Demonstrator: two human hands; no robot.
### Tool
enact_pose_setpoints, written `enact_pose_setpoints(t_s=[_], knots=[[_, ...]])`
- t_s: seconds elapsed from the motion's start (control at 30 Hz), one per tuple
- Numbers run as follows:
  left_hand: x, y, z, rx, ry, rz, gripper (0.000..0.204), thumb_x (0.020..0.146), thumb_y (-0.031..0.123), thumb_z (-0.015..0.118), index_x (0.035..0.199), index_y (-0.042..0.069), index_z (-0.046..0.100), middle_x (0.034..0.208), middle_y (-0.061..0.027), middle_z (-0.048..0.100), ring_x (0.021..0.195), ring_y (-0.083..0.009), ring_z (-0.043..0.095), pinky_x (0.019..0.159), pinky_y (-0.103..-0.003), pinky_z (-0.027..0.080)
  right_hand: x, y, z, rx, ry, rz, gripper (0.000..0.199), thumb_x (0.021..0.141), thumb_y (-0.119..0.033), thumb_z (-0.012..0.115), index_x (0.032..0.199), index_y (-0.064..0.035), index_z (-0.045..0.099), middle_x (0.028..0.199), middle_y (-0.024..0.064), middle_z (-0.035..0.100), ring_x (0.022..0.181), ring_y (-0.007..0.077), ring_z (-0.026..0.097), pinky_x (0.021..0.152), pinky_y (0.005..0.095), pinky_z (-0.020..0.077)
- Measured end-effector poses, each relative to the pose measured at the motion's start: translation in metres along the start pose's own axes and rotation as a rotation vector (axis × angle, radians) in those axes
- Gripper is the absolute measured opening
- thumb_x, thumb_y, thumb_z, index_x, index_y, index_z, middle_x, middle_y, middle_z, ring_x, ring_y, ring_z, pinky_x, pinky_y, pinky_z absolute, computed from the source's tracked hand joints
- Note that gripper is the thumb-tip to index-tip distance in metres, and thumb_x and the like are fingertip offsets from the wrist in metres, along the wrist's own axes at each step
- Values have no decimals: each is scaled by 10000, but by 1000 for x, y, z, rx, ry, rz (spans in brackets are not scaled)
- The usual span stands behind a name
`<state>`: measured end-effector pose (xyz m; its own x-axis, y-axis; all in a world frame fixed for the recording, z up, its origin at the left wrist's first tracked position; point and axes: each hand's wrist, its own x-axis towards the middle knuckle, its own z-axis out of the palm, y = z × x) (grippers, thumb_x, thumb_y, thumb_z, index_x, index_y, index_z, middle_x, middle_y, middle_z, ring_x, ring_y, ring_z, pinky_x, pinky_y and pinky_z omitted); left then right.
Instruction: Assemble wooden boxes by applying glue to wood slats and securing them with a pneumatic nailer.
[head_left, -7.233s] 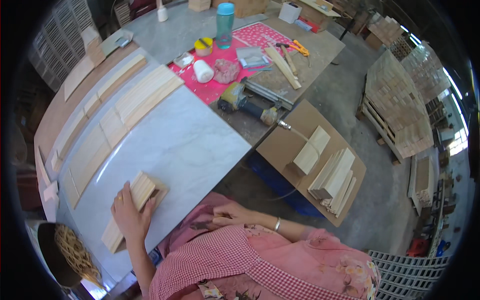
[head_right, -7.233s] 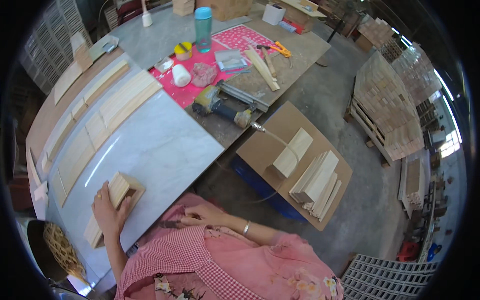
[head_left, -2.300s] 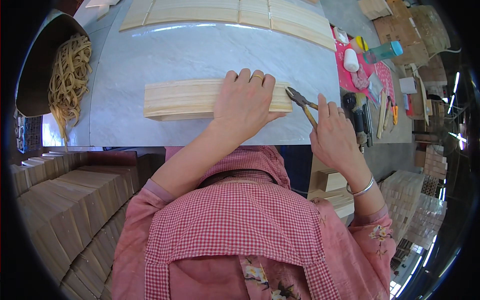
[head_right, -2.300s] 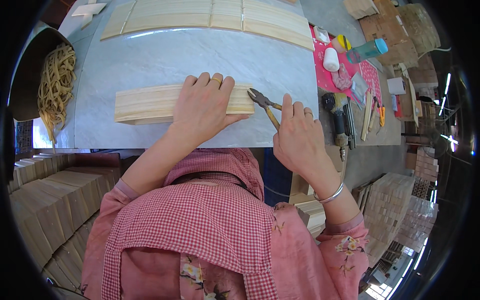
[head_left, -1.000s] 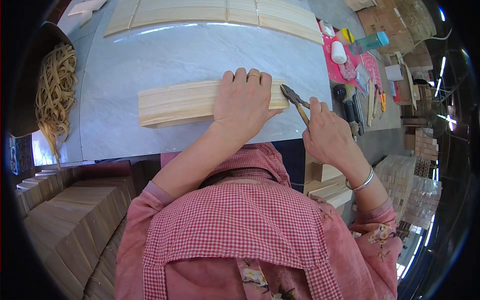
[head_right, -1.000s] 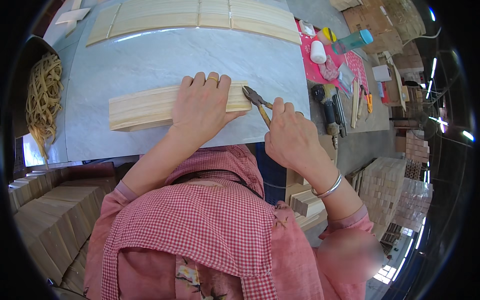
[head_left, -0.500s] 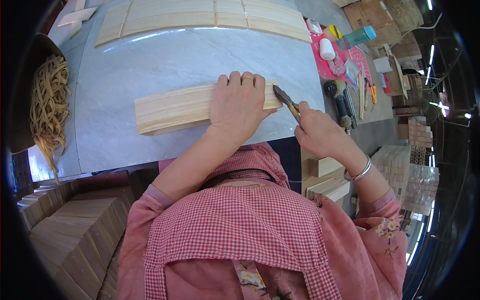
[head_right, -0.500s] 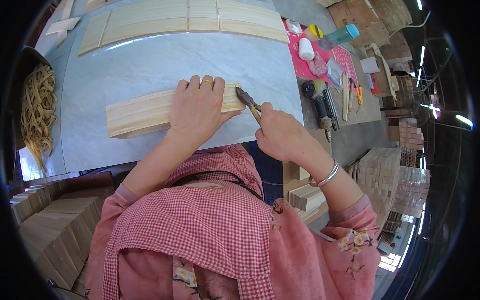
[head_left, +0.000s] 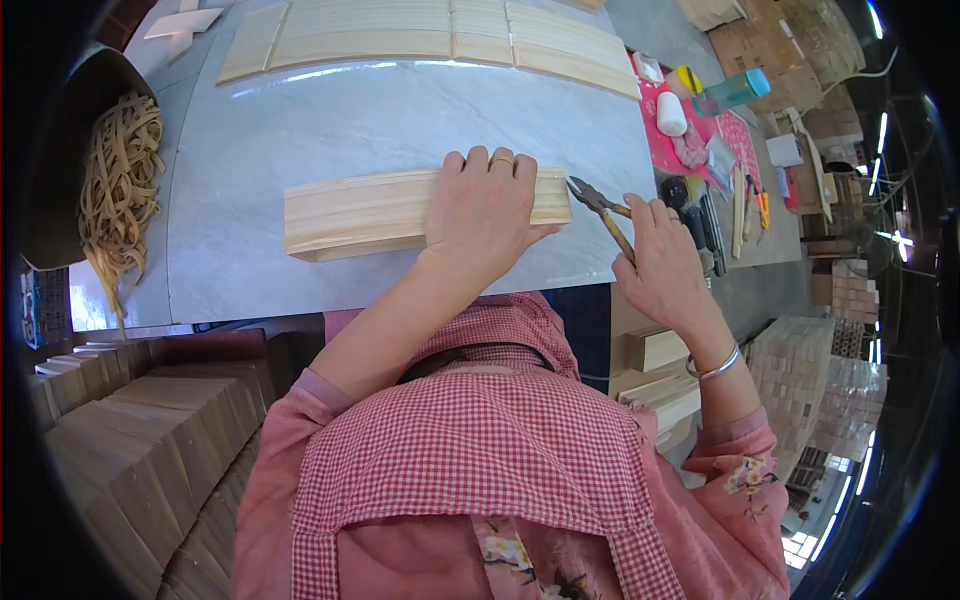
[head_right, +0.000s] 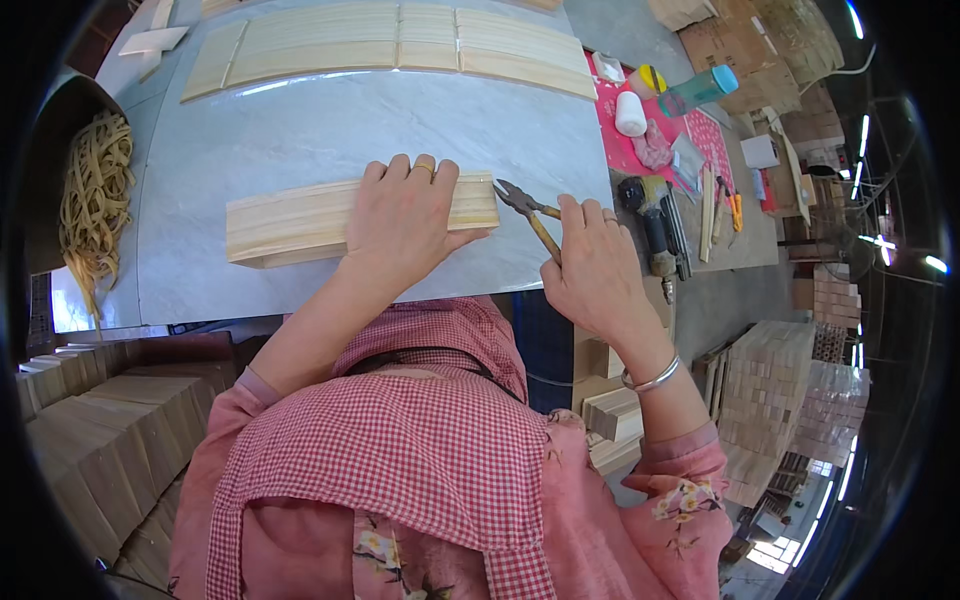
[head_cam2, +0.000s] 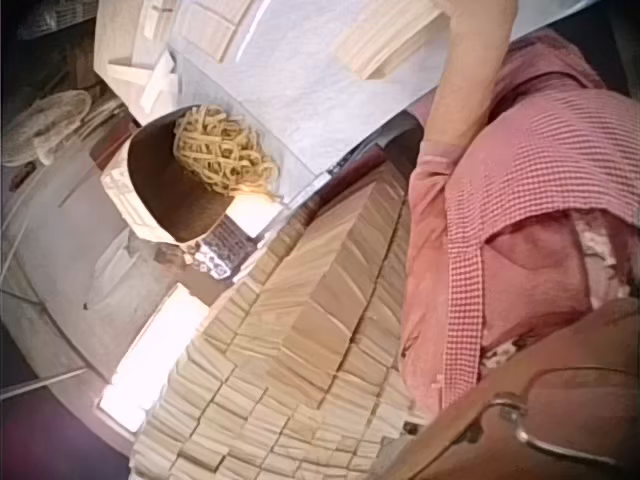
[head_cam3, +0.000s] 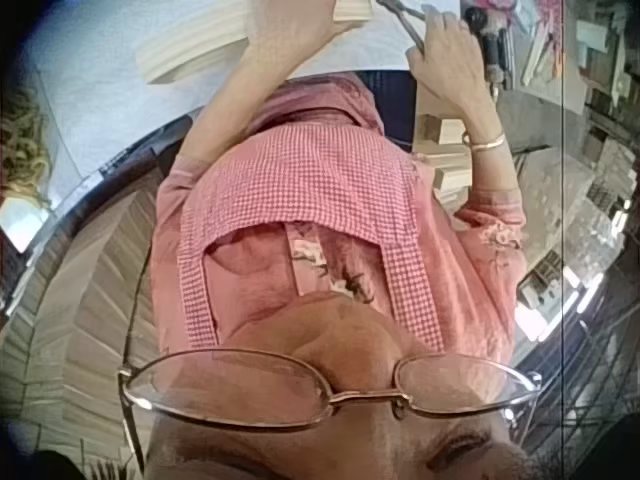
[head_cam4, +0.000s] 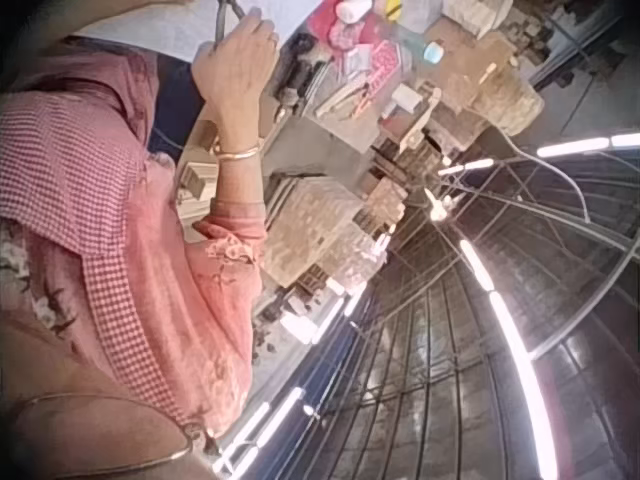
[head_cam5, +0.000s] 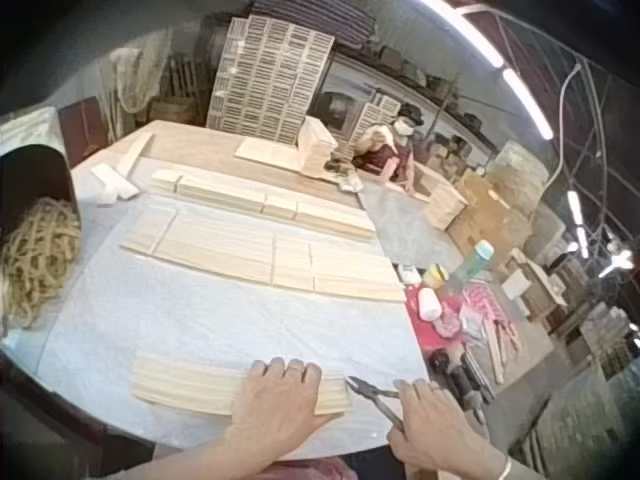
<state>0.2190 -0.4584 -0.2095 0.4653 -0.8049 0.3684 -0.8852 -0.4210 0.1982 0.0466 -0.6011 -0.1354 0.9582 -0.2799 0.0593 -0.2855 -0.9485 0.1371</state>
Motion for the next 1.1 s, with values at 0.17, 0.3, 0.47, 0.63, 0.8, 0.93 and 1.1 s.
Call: enact_pose_setpoints(t_s=[0.17, 0.3, 0.47, 0.63, 0.8, 0.93, 1.1], knots=[[-2, 0, 2, 17, 27, 2, 629, 821, 687, 675, 979, 79, 644, 890, -57, 640, 813, -208, 572, 806, -347, 424, 11, 1, -6, -19, 1, -73, 434, 782, -117, 619, 1176, 39, 523, 929, 193, 586, 773, 374, 604, 699, 437, 523], [-1, 1, 2, 17, 40, 2, 627, 816, 681, 684, 982, 78, 643, 881, -55, 635, 807, -209, 567, 806, -347, 422, 12, -10, -12, -2, -115, -10, 382, 790, -112, 613, 1125, 47, 520, 907, 195, 591, 738, 372, 617, 668, 435, 530], [0, 1, 0, 6, 42, 5, 623, 807, 672, 697, 985, 77, 642, 873, -54, 633, 800, -208, 561, 805, -344, 417, 15, -21, -15, 41, -268, 62, 304, 809, -108, 599, 1054, 51, 512, 853, 194, 602, 670, 375, 631, 622, 437, 536], [-1, 0, 2, -6, 53, 14, 617, 802, 663, 706, 985, 77, 642, 867, -54, 632, 798, -206, 559, 803, -340, 411, 18, -25, -19, 73, -361, 80, 259, 829, -104, 578, 1020, 53, 503, 798, 192, 612, 616, 388, 638, 594, 445, 538], [-1, -1, 2, -4, 59, 18, 612, 801, 658, 709, 986, 78, 642, 866, -54, 631, 797, -203, 557, 803, -338, 407, 19, -29, -17, 146, -446, 145, 247, 834, -101, 569, 1012, 54, 499, 768, 188, 618, 601, 406, 635, 606, 460, 539], [-1, -1, 2, -12, 54, 13, 610, 802, 655, 709, 988, 78, 642, 865, -55, 630, 796, -202, 556, 804, -339, 406, 18, -32, -15, 252, -497, 232, 273, 828, -99, 571, 1039, 60, 502, 802, 195, 618, 640, 413, 631, 652, 466, 536], [0, -2, 1, -20, 37, 8, 609, 803, 653, 710, 994, 78, 643, 867, -53, 630, 799, -202, 556, 808, -341, 407, 8, -24, -3, 204, -292, 194, 337, 811, -97, 583, 1100, 59, 512, 893, 205, 604, 742, 401, 617, 730, 458, 517]])
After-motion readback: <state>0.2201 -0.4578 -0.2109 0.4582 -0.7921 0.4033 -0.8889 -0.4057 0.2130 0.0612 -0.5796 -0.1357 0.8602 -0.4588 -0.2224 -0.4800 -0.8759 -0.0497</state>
